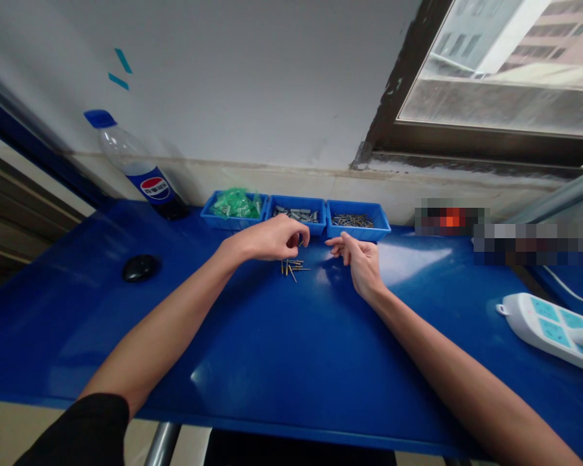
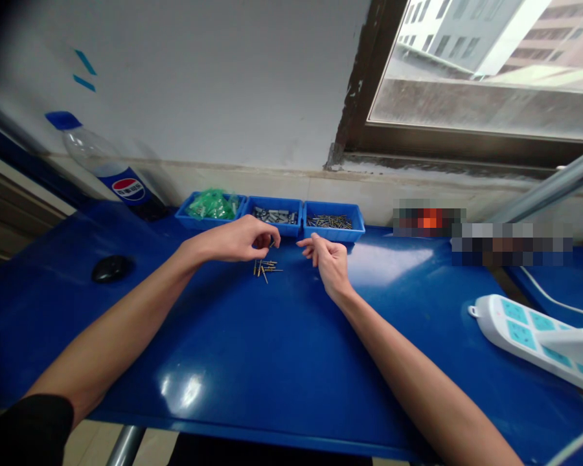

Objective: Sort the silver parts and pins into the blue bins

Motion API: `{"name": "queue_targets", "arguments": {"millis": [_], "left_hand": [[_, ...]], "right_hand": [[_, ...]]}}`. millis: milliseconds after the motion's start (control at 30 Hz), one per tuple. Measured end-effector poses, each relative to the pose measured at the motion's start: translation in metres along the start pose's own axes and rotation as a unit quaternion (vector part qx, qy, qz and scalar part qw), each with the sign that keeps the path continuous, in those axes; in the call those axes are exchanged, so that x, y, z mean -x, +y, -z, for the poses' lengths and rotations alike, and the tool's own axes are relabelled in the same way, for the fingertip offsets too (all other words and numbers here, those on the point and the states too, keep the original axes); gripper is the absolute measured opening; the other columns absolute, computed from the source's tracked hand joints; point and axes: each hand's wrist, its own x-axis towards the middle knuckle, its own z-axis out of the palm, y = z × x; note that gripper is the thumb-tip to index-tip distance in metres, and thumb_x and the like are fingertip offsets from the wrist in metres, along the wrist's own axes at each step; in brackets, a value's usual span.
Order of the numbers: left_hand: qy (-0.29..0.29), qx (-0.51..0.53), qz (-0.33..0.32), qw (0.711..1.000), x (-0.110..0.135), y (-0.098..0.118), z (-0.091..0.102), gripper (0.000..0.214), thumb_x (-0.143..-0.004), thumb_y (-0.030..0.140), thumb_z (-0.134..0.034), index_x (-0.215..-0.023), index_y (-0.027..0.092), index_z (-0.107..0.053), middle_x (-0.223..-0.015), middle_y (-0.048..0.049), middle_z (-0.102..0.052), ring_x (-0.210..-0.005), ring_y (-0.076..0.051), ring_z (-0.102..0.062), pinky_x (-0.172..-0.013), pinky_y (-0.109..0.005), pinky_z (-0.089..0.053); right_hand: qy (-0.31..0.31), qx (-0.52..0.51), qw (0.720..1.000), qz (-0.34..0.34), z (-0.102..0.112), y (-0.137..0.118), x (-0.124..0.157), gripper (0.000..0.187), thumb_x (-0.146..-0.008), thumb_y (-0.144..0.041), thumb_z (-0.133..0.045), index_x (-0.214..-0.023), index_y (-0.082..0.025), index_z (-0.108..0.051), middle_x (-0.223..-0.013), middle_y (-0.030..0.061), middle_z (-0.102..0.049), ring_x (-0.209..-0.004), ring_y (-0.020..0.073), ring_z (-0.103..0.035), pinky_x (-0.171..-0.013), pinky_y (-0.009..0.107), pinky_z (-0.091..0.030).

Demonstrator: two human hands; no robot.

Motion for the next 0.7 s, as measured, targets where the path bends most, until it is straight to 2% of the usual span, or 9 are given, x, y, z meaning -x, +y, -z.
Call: {"name": "queue_targets", "arguments": {"millis": [100, 167, 267, 367, 467, 567, 700], "left_hand": [[0.035, 0.035, -0.014, 0.999, 0.001, 0.002, -0.002, 0.021, -0.077, 0.008, -0.06, -0.093, 0.013, -0.073, -0.078, -0.0033, -0.072, -0.069, -0.013, -0.064, -0.065, -0.024, -0.045], [0.059, 0.063, -0.021, 0.996, 0.001, 0.003, -0.003, 0.016, -0.077, 0.01, -0.062, -0.089, 0.013, -0.072, -0.078, -0.0034, -0.072, -0.07, -0.013, -0.065, -0.066, -0.023, -0.046], [0.086, 0.107, -0.023, 0.99, -0.001, 0.004, -0.006, 0.008, -0.077, 0.013, -0.065, -0.083, 0.014, -0.07, -0.078, -0.0037, -0.073, -0.07, -0.014, -0.066, -0.066, -0.024, -0.049], [0.106, 0.157, -0.032, 0.981, -0.004, 0.004, -0.01, 0.003, -0.078, 0.016, -0.068, -0.08, 0.014, -0.069, -0.08, -0.0041, -0.074, -0.073, -0.014, -0.069, -0.069, -0.024, -0.053], [0.107, 0.189, -0.042, 0.975, -0.006, 0.003, -0.013, 0.005, -0.08, 0.019, -0.07, -0.081, 0.014, -0.069, -0.082, -0.0046, -0.076, -0.076, -0.015, -0.072, -0.073, -0.025, -0.057], [0.098, 0.199, -0.033, 0.975, -0.008, 0.002, -0.016, 0.011, -0.08, 0.021, -0.074, -0.085, 0.015, -0.066, -0.083, -0.0048, -0.077, -0.078, -0.017, -0.076, -0.073, -0.026, -0.059], [0.083, 0.212, -0.026, 0.973, -0.008, 0.002, -0.02, 0.021, -0.081, 0.021, -0.075, -0.092, 0.017, -0.057, -0.087, -0.006, -0.079, -0.083, -0.021, -0.079, -0.07, -0.025, -0.059]], "right_hand": [[-0.019, 0.046, 0.999, 0.021, 0.001, 0.0, 0.001, 0.041, -0.078, -0.018, -0.062, -0.039, -0.022, -0.051, -0.1, 0.0062, -0.081, -0.074, 0.0176, -0.067, -0.066, 0.033, -0.051], [-0.019, 0.033, 0.999, 0.037, 0.002, -0.001, 0.001, 0.034, -0.072, -0.014, -0.062, -0.041, -0.021, -0.049, -0.114, 0.006, -0.079, -0.079, 0.0182, -0.069, -0.069, 0.034, -0.052], [-0.008, -0.038, 0.999, 0.025, 0.002, -0.002, 0.001, 0.015, -0.067, -0.011, -0.066, -0.064, -0.021, -0.055, -0.127, 0.0053, -0.073, -0.078, 0.0169, -0.069, -0.067, 0.032, -0.053], [-0.021, -0.069, 0.997, 0.005, 0.002, -0.002, 0.0, 0.023, -0.072, -0.014, -0.066, -0.092, -0.024, -0.061, -0.116, 0.0047, -0.075, -0.076, 0.0164, -0.069, -0.067, 0.031, -0.053], [-0.058, -0.057, 0.997, -0.008, 0.002, -0.003, 0.001, 0.02, -0.084, -0.024, -0.067, -0.105, -0.024, -0.064, -0.094, 0.0031, -0.077, -0.072, 0.017, -0.068, -0.07, 0.033, -0.053], [-0.103, -0.043, 0.994, -0.017, 0.002, -0.006, 0.002, 0.018, -0.089, -0.036, -0.072, -0.102, -0.023, -0.071, -0.084, 0.0025, -0.077, -0.068, 0.0172, -0.068, -0.071, 0.035, -0.054], [-0.12, -0.02, 0.992, -0.025, 0.0, -0.009, 0.002, 0.022, -0.082, -0.041, -0.083, -0.092, -0.022, -0.077, -0.079, 0.0022, -0.077, -0.066, 0.0169, -0.069, -0.07, 0.034, -0.055]]}}
